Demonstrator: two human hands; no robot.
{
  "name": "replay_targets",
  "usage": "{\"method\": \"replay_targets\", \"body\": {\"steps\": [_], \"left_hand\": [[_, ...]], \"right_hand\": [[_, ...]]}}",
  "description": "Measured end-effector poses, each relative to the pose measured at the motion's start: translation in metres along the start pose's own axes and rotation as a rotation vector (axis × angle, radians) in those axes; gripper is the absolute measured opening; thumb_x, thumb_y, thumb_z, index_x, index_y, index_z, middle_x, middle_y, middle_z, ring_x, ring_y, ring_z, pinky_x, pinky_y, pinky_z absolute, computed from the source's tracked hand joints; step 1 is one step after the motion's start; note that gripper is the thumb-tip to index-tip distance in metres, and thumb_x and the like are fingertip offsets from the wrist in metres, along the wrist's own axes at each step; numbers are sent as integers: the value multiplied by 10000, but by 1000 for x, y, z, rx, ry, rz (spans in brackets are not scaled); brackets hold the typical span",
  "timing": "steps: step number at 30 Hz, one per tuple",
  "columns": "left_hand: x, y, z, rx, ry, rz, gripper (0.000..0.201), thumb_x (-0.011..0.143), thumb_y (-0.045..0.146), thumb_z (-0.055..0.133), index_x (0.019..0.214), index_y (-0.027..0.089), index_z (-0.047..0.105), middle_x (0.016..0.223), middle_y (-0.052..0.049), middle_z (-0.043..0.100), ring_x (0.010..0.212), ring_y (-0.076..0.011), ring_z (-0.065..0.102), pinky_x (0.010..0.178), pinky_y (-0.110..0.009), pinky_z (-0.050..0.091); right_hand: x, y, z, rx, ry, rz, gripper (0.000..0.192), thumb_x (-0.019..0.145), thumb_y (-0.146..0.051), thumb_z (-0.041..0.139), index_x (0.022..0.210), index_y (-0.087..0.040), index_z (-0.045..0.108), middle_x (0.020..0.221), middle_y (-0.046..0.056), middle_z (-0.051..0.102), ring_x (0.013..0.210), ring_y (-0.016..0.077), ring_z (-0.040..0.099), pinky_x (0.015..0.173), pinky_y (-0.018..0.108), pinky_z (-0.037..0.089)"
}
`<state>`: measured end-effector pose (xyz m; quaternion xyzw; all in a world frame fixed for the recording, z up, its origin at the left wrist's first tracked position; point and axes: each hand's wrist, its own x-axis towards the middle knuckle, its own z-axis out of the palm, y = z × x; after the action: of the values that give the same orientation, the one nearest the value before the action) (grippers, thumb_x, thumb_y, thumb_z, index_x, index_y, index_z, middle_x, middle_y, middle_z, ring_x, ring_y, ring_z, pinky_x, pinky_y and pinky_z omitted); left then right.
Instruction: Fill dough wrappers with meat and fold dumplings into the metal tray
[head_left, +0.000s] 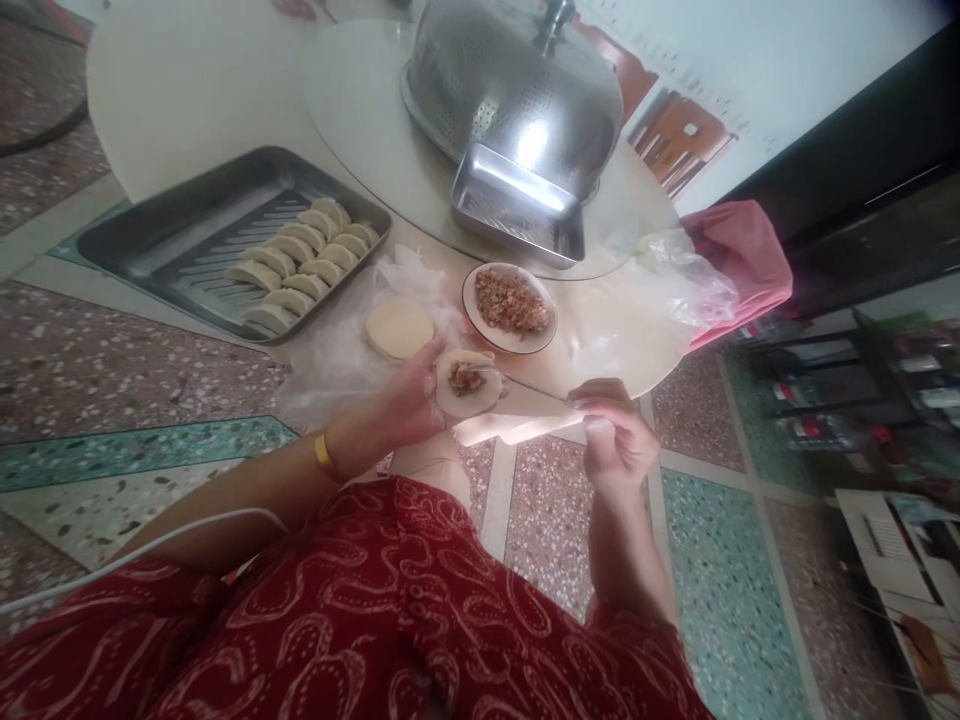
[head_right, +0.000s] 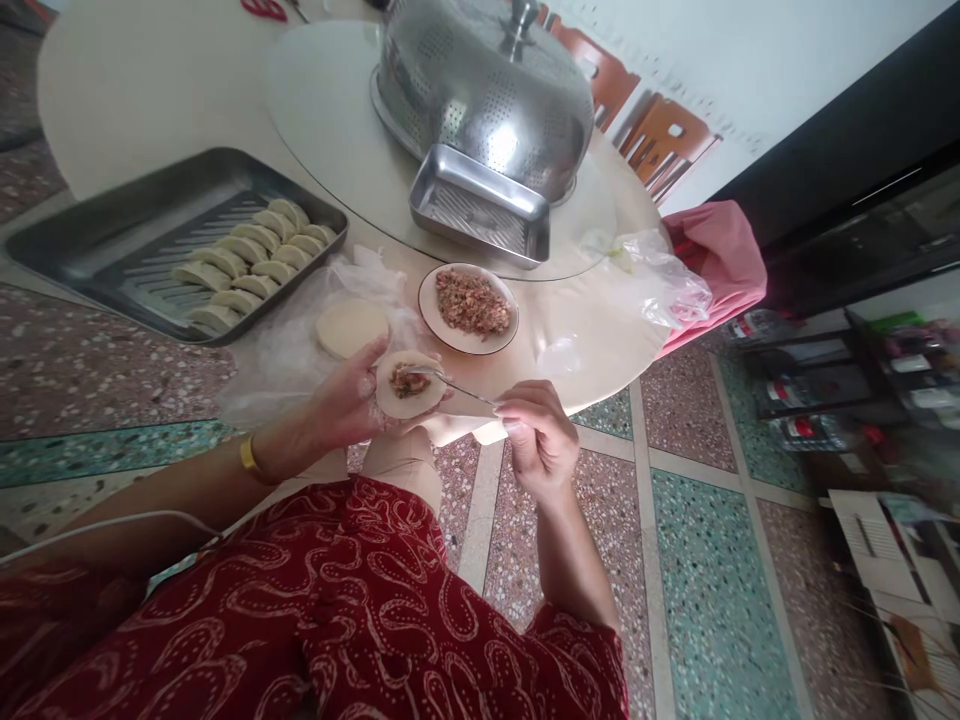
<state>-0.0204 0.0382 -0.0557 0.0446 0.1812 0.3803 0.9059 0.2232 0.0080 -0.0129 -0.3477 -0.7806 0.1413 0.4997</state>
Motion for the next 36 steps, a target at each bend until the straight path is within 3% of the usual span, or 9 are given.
{"method": "replay_targets", "body": {"steps": [8,13,18,27,29,32,36], "left_hand": [[0,0,3,10,21,3,605,1011,520,241,1127,71,630,1033,-190,727,997,-306,695,897,-437,530],[-1,0,9,-17,14,24,637,1015,515,220,1137,34,621,1035,-209,719,1005,-310,687,889,-445,537],[-2,0,12,11,101,14,623,1011,530,227,1124,57,617,952,-173,734,908,-303,708,806,-418,562],[0,1,14,9,132,8,626,1007,534,247,1199,51,596,990,-176,725,963,-299,694,858,-427,547],[0,2,14,-5,125,4,628,1006,539,244,1189,56,602,992,-183,725,954,-300,696,846,-434,551],[-1,3,12,-35,120,11,601,1003,530,282,1208,61,597,1026,-196,719,970,-289,694,863,-434,549],[-1,2,9,-46,133,37,556,1005,495,323,1221,60,594,1036,-195,720,979,-280,698,881,-417,548]], "right_hand": [[3,-4,3,-4,-2,-51,142,940,-269,562,1027,-314,665,845,-1,713,777,191,667,701,389,533],[6,-2,7,-8,117,-45,125,944,-296,552,997,-315,664,806,-2,700,742,190,666,706,399,530],[6,4,15,38,15,-38,153,943,-255,552,1027,-302,670,856,-2,713,789,186,676,729,392,537],[7,9,16,33,8,-47,150,937,-259,563,1023,-318,671,849,-10,717,791,187,669,722,393,529],[7,9,15,43,66,-29,140,932,-264,570,1009,-317,674,837,-8,711,784,186,667,716,387,528],[3,16,18,49,276,66,104,923,-301,581,950,-303,681,821,-3,688,794,178,659,730,374,522],[-7,45,39,99,513,473,190,886,-422,591,912,-247,659,805,-3,678,754,154,667,746,353,534]]}}
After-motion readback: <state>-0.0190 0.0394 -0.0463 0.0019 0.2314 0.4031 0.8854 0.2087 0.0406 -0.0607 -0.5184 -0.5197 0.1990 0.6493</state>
